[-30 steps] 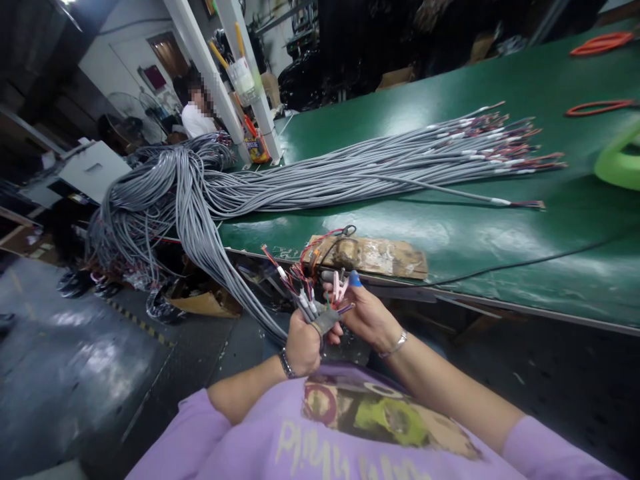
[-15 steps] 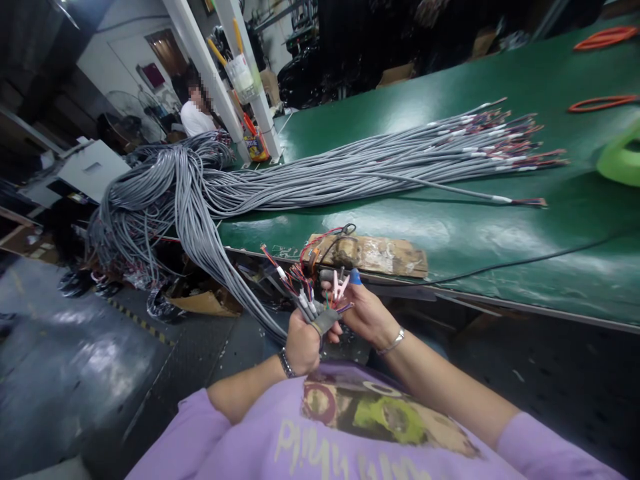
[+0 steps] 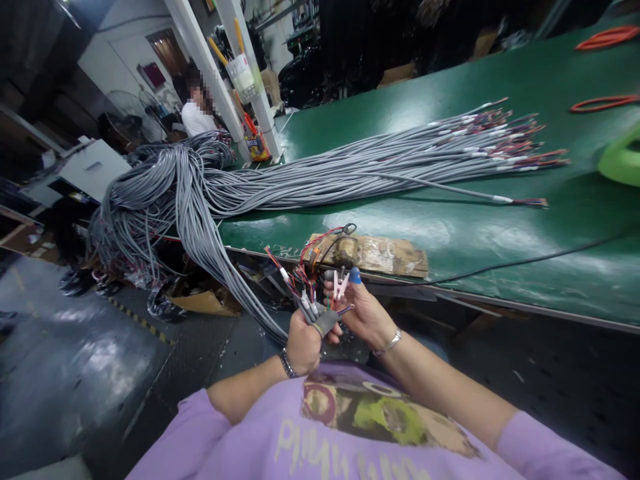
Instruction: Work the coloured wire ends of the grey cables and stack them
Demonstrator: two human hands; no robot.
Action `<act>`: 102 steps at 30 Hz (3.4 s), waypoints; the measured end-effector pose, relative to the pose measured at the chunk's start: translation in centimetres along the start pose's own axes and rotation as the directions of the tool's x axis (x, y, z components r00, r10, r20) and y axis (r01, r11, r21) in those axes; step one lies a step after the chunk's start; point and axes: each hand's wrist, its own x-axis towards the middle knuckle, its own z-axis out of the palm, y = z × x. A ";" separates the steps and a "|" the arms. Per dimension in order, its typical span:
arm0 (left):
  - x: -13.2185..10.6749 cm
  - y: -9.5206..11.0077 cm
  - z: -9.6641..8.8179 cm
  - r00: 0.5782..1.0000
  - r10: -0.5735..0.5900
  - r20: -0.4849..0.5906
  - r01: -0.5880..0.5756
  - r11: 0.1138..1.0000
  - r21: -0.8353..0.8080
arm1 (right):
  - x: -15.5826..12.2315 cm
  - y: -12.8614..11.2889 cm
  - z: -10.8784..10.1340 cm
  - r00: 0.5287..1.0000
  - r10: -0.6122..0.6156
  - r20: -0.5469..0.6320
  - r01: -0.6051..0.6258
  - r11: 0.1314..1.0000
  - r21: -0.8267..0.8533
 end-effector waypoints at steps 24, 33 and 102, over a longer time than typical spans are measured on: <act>0.1 -1.2 -2.7 0.942 -0.179 0.284 0.121 0.970 0.209 | -5.4 -2.1 0.7 0.964 0.116 0.238 0.102 0.669 -0.737; -0.1 -2.1 -2.3 0.987 -0.055 0.153 0.043 0.996 0.082 | -6.1 -0.3 1.9 0.997 -0.022 0.078 0.065 0.794 -0.605; -0.4 0.3 0.1 0.998 0.041 0.054 -0.041 0.999 -0.003 | -2.2 -2.1 1.5 0.996 0.055 -0.077 -0.063 0.992 -0.111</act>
